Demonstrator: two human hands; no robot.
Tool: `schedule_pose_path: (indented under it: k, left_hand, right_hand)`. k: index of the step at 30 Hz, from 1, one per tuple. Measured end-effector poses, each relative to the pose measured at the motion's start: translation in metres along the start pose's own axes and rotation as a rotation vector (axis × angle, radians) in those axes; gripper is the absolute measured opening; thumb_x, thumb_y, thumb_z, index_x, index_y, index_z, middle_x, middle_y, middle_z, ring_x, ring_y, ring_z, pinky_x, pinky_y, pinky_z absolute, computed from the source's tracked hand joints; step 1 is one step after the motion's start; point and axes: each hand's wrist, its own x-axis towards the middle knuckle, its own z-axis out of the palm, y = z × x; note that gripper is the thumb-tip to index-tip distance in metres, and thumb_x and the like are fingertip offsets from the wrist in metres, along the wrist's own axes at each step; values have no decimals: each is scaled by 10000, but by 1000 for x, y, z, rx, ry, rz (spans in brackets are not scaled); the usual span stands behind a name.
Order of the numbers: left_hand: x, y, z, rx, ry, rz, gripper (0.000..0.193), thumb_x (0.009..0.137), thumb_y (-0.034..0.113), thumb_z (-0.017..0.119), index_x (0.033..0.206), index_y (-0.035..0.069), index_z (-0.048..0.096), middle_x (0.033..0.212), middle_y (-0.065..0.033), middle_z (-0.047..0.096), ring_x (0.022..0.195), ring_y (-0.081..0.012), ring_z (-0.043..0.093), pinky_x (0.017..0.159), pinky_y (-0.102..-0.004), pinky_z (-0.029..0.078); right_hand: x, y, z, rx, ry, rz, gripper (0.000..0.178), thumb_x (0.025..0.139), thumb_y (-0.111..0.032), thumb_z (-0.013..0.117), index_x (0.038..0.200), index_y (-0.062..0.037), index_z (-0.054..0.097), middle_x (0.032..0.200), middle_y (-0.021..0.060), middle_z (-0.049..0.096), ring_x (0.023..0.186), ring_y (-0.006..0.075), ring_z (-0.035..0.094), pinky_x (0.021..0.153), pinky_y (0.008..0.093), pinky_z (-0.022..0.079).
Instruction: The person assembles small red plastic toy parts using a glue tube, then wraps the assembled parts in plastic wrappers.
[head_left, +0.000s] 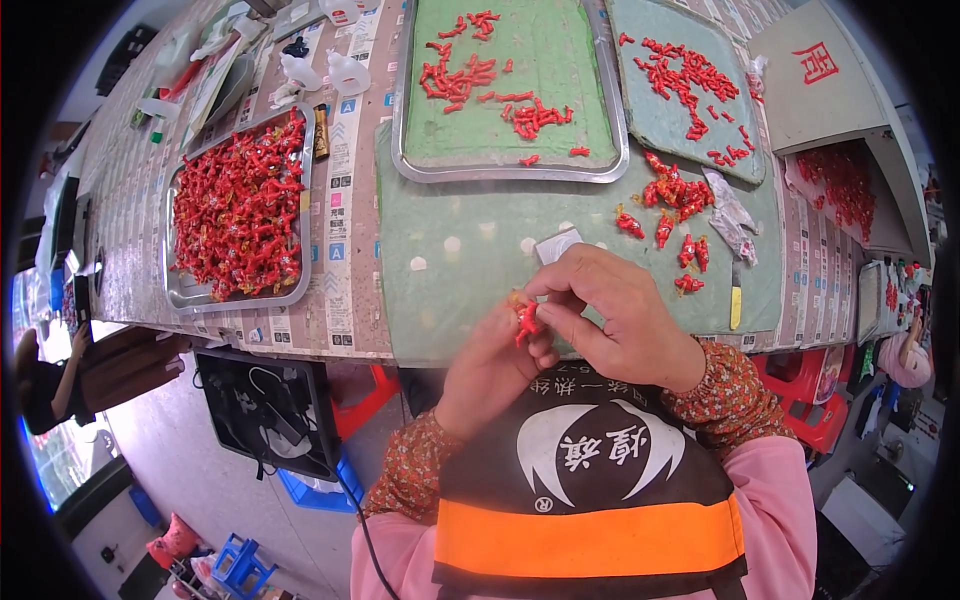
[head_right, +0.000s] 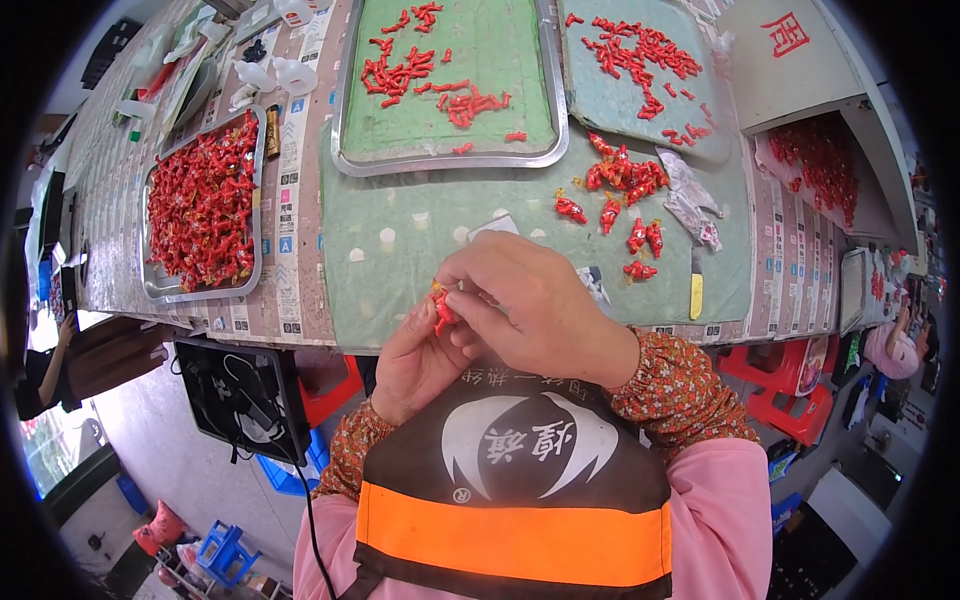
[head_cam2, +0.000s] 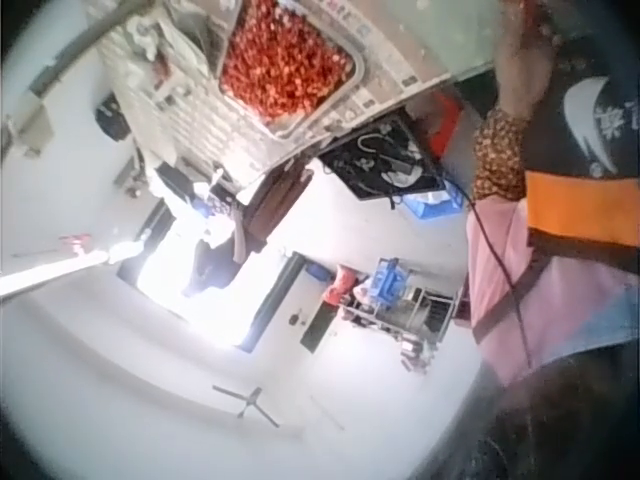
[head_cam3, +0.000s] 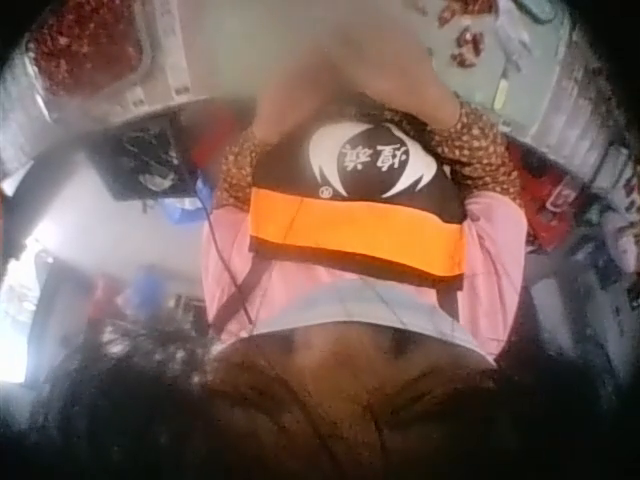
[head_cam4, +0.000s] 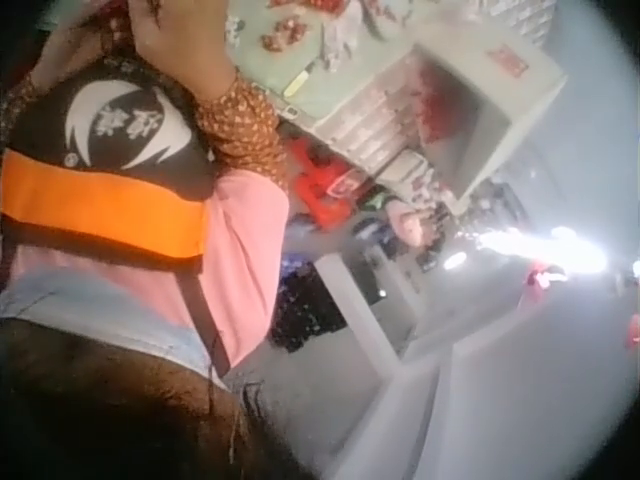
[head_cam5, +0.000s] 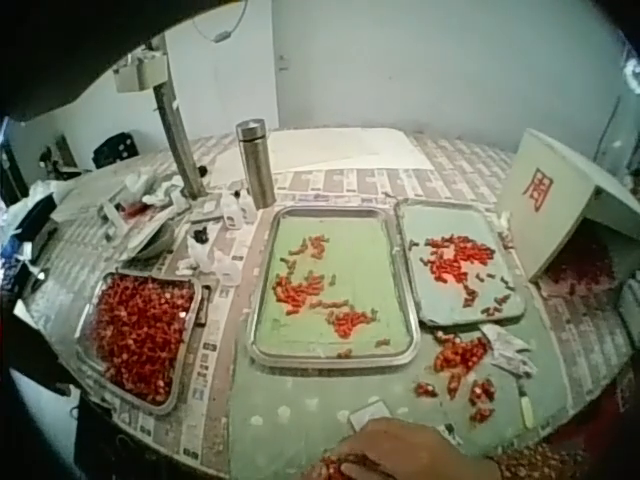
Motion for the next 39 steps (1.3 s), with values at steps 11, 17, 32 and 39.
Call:
schedule_pose_path:
  k: [11, 17, 32, 39]
  left_hand:
    - [-6, 8, 3, 1347, 128, 747, 311, 866, -9, 685, 1142, 35, 547, 1126, -103, 582, 982, -172, 575, 835, -309, 480]
    - [-7, 14, 12, 1860, 95, 1140, 329, 784, -10, 727, 1074, 105, 624, 1007, -90, 662, 878, -264, 617, 792, -350, 482]
    - [-5, 13, 0, 2036, -8, 1417, 348, 732, 5, 737, 1046, 134, 655, 1057, -44, 679, 827, -229, 621, 706, -350, 483]
    - [-6, 11, 2, 2051, -10, 1396, 345, 757, -15, 727, 1062, 131, 659, 1036, -46, 699, 801, -222, 635, 674, -330, 489]
  right_hand:
    - [-14, 5, -2, 194, -15, 165, 219, 863, -46, 655, 1076, -30, 607, 858, 85, 602, 747, 178, 636, 654, 300, 511]
    - [-18, 8, 3, 272, -3, 195, 203, 870, -49, 657, 1067, -25, 611, 860, 70, 604, 745, 150, 621, 655, 286, 502]
    - [-17, 4, 2, 344, -74, 272, 122, 888, -52, 649, 991, 2, 613, 838, 21, 582, 733, 88, 543, 686, 248, 468]
    - [-20, 7, 5, 474, -80, 367, 97, 906, -67, 649, 954, -5, 593, 818, -11, 566, 721, 50, 512, 666, 228, 450]
